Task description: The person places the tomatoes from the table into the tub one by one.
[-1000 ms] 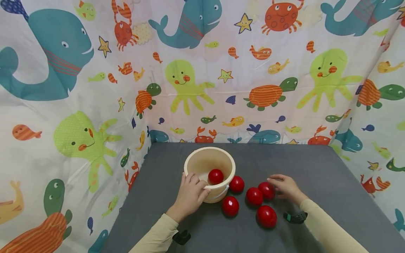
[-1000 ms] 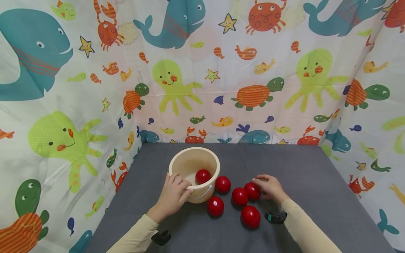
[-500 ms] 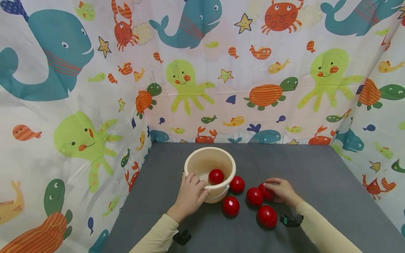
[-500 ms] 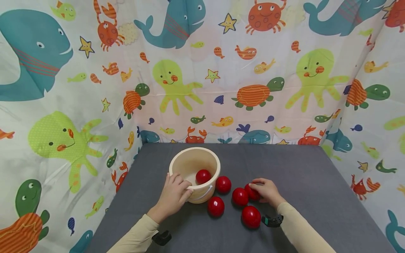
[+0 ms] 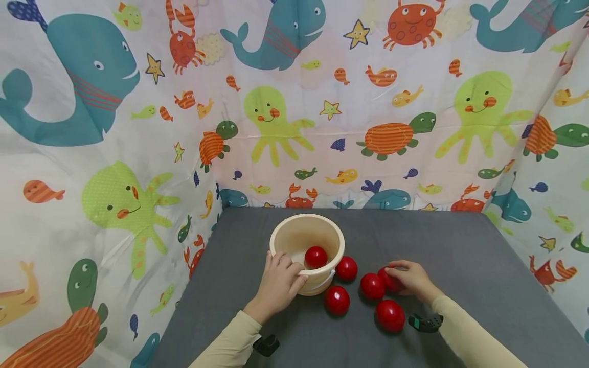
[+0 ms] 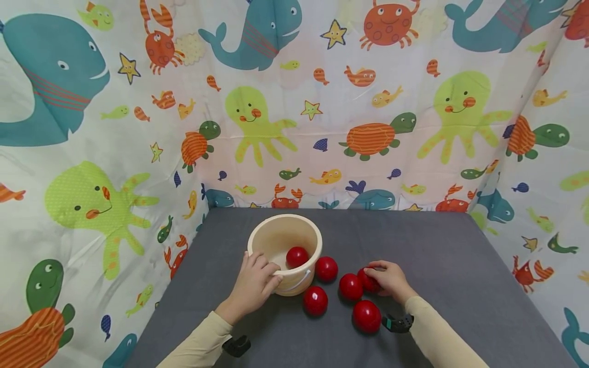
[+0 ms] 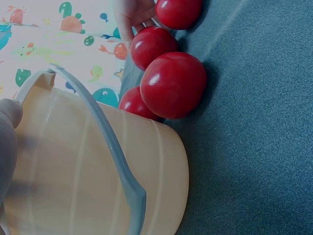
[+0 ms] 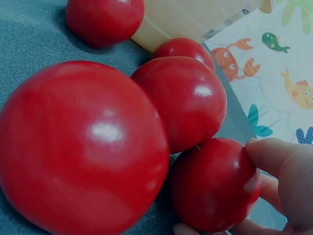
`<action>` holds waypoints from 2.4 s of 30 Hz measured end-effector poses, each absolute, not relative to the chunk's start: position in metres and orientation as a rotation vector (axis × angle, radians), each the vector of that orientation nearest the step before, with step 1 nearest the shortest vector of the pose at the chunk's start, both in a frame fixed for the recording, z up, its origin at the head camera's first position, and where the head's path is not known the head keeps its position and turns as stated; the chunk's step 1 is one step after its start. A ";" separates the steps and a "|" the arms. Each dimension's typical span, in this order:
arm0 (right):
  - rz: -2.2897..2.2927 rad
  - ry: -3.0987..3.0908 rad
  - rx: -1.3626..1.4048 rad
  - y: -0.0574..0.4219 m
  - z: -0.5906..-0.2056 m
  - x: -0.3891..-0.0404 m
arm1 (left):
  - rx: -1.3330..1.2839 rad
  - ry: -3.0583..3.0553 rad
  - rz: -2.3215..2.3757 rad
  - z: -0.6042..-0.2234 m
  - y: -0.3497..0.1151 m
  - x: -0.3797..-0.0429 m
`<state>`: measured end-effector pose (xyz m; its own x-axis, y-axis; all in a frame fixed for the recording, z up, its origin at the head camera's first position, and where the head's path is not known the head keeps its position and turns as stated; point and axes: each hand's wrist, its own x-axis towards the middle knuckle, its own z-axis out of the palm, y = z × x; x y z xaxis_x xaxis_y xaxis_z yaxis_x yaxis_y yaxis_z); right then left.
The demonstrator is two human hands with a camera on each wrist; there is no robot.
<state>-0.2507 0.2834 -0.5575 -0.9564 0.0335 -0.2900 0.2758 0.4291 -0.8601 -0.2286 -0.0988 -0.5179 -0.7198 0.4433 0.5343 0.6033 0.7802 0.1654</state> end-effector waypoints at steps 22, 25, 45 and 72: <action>-1.600 2.412 0.288 0.284 -0.554 -0.248 | -0.783 -2.483 -0.427 -0.513 -0.100 -0.228; -1.566 2.462 0.274 0.286 -0.551 -0.251 | -0.782 -2.476 -0.434 -0.513 -0.100 -0.228; -1.590 2.414 0.309 0.276 -0.558 -0.252 | -0.782 -2.464 -0.430 -0.517 -0.099 -0.228; -1.617 2.491 0.198 0.269 -0.495 -0.272 | -0.782 -2.458 -0.440 -0.516 -0.098 -0.228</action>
<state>-0.2721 0.2692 -0.4946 -0.9777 0.0214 -0.2091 0.1997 0.4051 -0.8922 -0.2280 -0.0976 -0.5161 -0.6988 0.4396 0.5643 0.6080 0.7807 0.1447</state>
